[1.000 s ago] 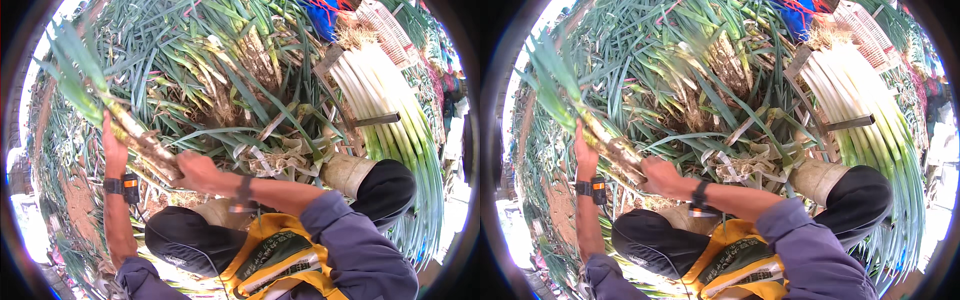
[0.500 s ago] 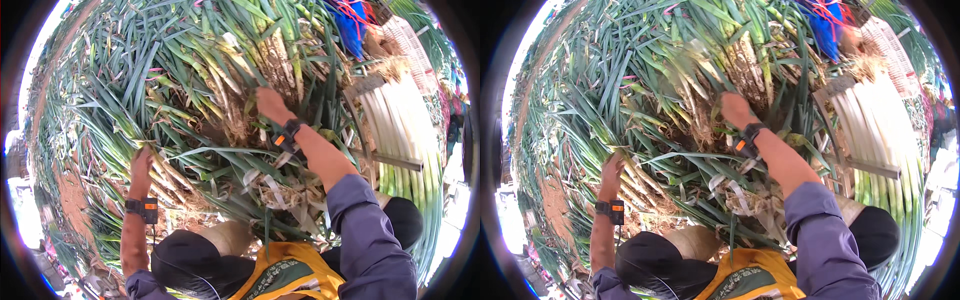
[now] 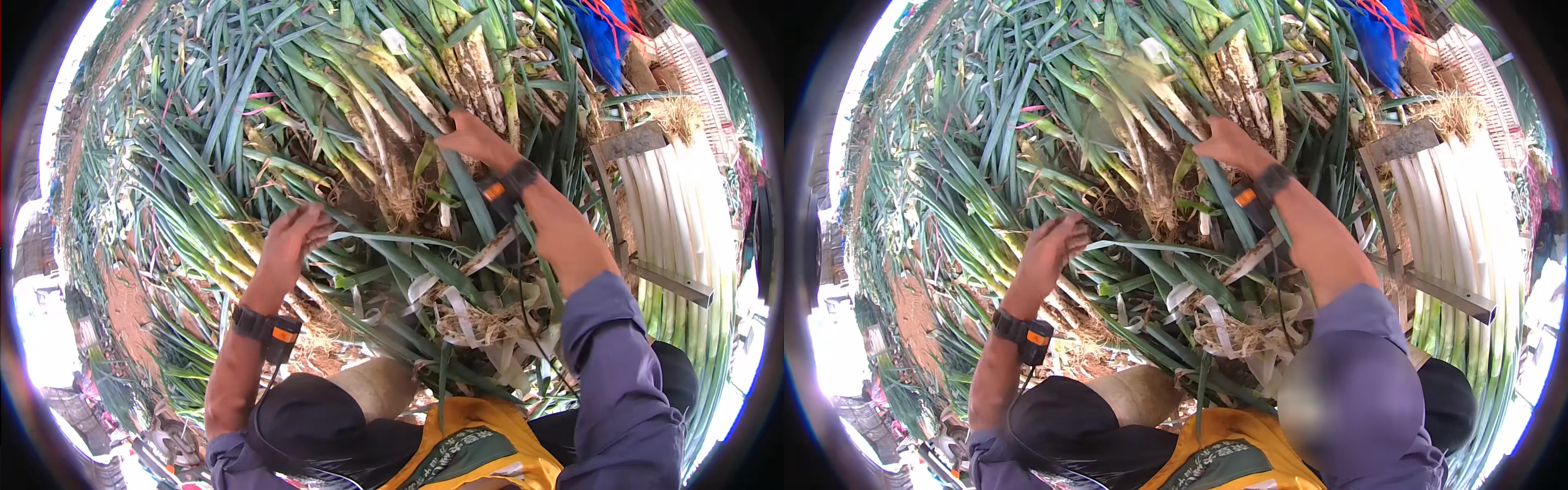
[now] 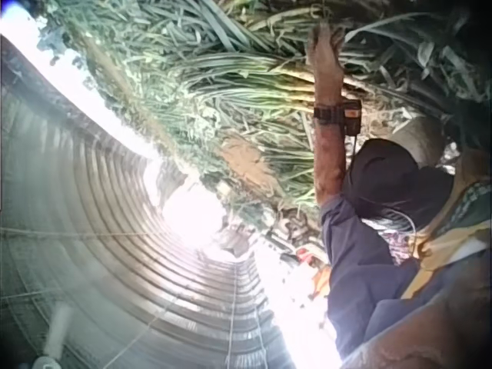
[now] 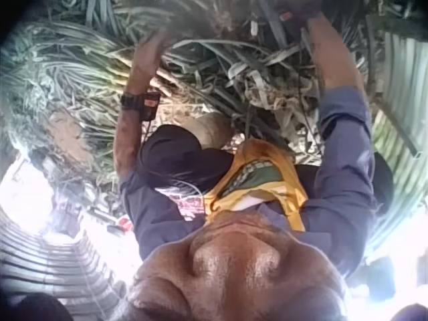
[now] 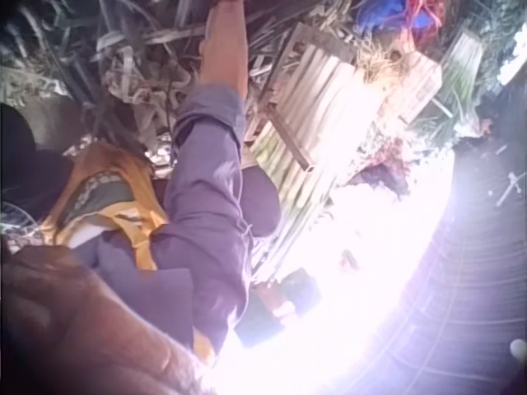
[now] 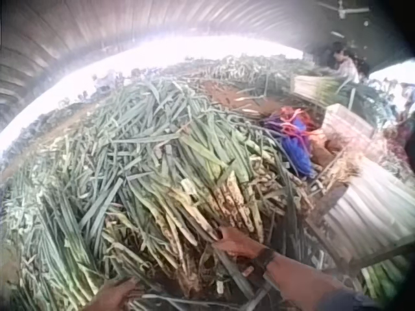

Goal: Trimming the ends of leeks with a knife and bundling them together in an agricultural setting.

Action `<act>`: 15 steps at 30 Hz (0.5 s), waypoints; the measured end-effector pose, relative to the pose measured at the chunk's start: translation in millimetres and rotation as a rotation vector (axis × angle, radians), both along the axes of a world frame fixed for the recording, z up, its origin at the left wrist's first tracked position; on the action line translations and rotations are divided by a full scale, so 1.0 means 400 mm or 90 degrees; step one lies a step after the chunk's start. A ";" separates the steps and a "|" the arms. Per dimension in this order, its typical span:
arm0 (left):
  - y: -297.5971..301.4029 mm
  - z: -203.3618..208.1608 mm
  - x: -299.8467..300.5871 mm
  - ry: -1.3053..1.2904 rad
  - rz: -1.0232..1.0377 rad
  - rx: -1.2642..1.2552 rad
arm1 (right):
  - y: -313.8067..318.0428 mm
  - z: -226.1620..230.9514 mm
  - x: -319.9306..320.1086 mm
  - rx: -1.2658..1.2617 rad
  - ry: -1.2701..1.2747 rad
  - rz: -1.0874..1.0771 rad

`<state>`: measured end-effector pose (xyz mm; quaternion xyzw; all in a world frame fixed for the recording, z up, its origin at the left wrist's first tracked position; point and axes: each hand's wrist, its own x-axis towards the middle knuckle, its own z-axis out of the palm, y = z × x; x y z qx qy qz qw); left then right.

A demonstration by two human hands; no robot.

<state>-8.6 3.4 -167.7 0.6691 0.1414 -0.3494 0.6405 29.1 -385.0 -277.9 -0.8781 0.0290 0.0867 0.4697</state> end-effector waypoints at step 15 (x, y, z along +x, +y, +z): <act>-0.122 0.103 0.015 0.031 0.048 -0.328 | 0.406 0.520 -0.633 0.164 0.097 0.109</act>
